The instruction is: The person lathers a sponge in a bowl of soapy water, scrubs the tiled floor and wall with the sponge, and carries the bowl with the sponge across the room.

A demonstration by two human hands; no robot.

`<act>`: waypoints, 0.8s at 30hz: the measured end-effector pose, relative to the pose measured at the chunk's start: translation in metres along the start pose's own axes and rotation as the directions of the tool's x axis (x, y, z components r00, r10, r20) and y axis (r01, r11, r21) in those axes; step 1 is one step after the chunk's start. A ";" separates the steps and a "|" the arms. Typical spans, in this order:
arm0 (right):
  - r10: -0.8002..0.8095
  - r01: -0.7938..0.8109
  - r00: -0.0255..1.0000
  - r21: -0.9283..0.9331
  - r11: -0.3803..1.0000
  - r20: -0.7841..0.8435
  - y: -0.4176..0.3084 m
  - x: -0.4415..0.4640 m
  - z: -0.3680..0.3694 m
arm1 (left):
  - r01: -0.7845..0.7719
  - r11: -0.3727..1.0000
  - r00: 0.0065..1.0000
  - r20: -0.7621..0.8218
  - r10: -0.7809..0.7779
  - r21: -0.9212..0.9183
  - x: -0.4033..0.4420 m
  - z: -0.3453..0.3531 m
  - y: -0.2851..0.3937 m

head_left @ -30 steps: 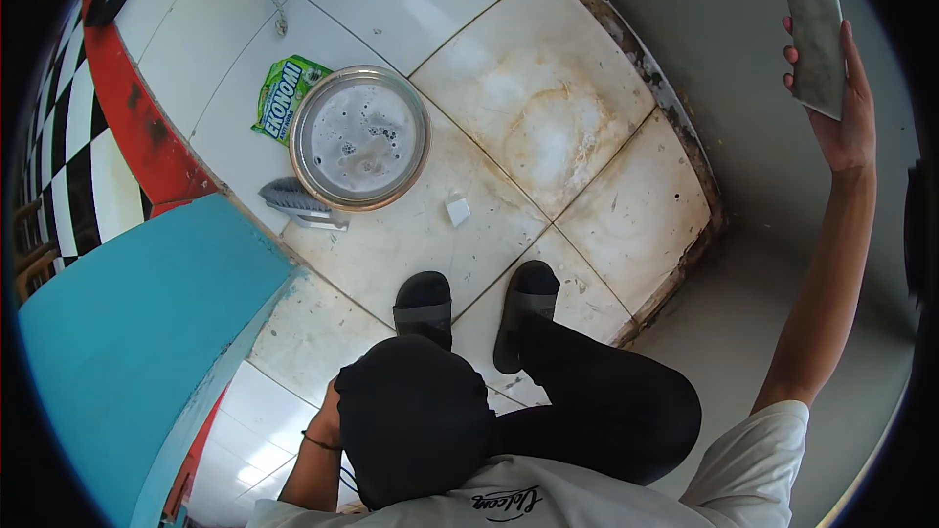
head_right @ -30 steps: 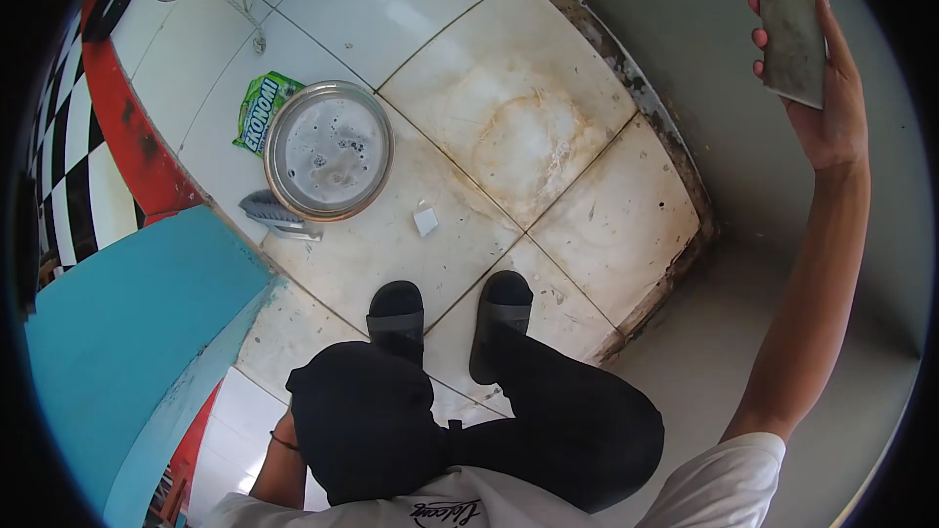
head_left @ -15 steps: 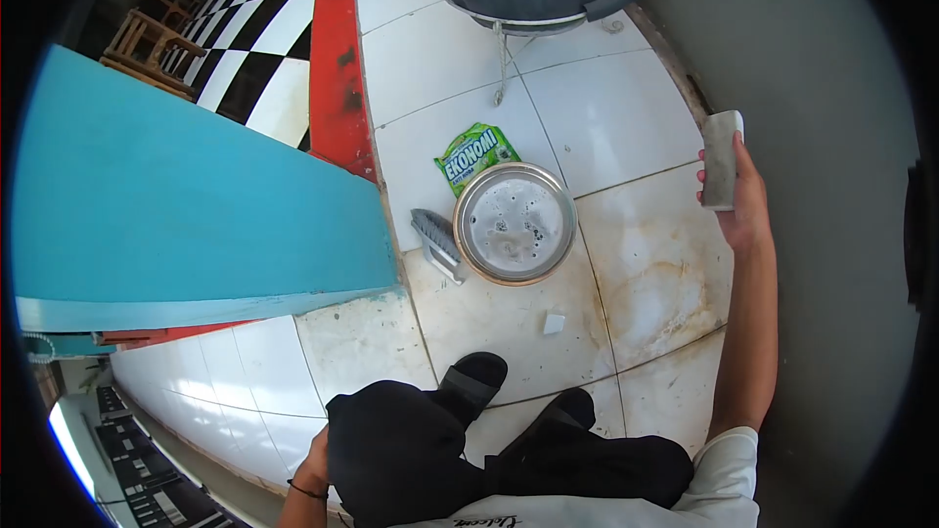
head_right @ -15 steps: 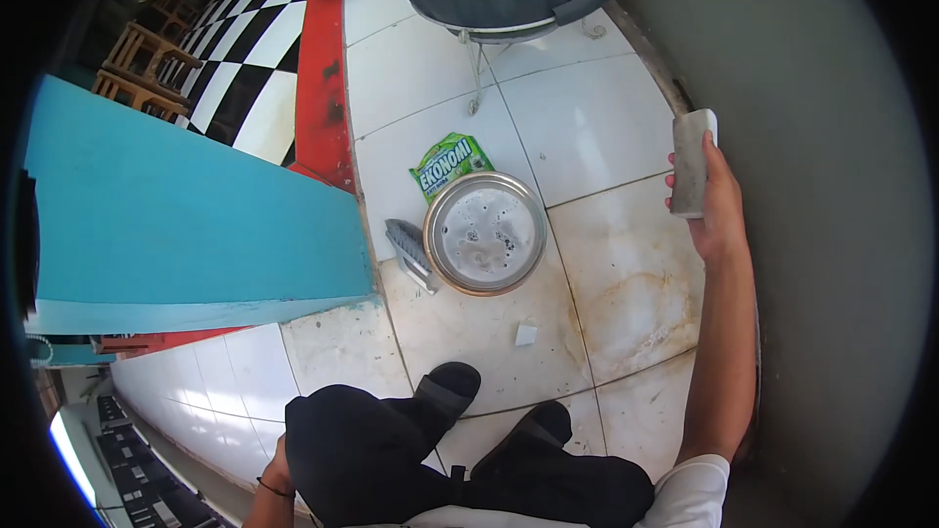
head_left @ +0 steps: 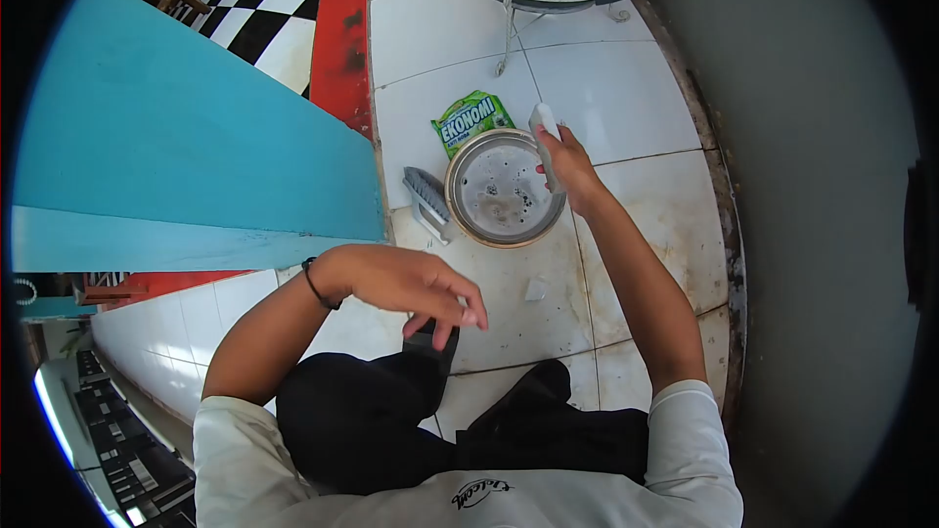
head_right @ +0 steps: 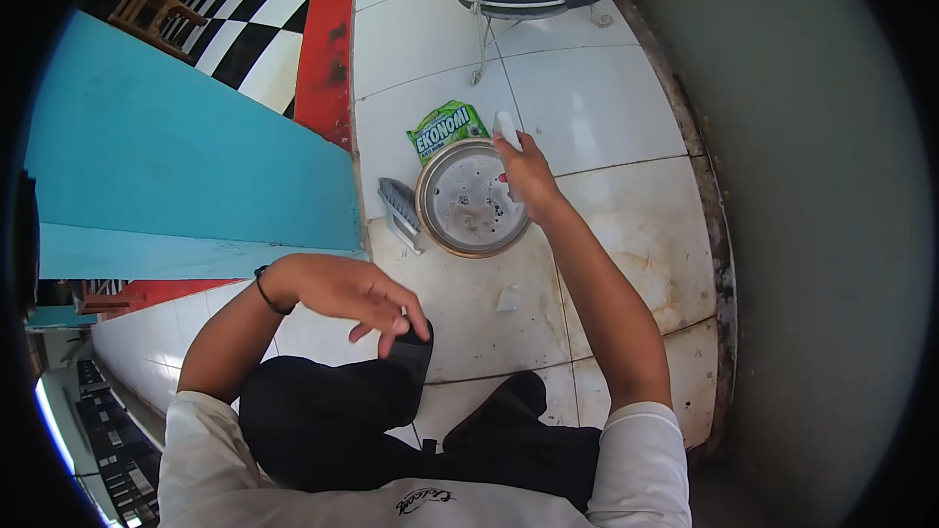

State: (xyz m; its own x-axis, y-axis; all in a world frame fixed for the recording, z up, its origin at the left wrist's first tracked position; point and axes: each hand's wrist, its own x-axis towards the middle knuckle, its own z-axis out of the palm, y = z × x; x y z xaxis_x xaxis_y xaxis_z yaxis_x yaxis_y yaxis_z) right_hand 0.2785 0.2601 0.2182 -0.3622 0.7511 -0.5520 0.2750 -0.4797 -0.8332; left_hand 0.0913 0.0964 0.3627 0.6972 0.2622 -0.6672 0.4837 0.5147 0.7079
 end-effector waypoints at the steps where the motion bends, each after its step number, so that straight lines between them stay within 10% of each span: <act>1: -0.083 0.081 0.997 -0.101 0.992 -0.009 0.018 0.007 0.002 | 0.099 0.977 0.936 -0.351 -0.026 0.191 0.024 -0.018 -0.024; 3: -0.250 0.236 0.968 -0.303 0.923 -0.006 0.075 0.040 0.012 | 0.296 0.920 0.658 -0.753 -0.002 0.256 0.080 -0.047 -0.094; 6: -0.338 0.254 0.941 -0.648 0.718 -0.006 0.087 0.024 0.030 | 0.270 0.840 0.744 -0.451 -0.493 -0.471 0.128 -0.063 -0.139; 14: -0.400 0.224 0.911 -0.932 0.286 0.097 0.108 0.027 0.059 | -0.267 0.468 0.715 -0.498 -0.490 -0.843 0.198 -0.061 -0.203; 17: -0.653 0.346 0.734 -0.931 0.118 0.190 0.117 0.028 0.056 | -0.551 0.367 0.701 -0.654 -0.285 -0.750 0.204 -0.063 -0.210; 20: -0.692 0.179 0.719 -0.942 0.283 -0.071 0.098 0.022 0.032 | -0.586 0.321 0.685 -0.667 -0.293 -0.744 0.211 -0.065 -0.212; 24: -0.216 -0.051 0.915 -0.629 0.776 -0.341 0.127 0.045 -0.011 | -0.607 0.381 0.661 -0.709 -0.245 -0.698 0.206 -0.064 -0.205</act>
State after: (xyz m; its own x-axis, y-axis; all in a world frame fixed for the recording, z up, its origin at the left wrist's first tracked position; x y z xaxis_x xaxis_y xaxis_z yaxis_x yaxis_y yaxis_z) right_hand 0.3067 0.2378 0.0878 -0.0874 0.9453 -0.3143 0.7922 -0.1254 -0.5973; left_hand 0.1021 0.0971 0.0655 -0.0327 0.6258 -0.7793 -0.6078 0.6065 0.5126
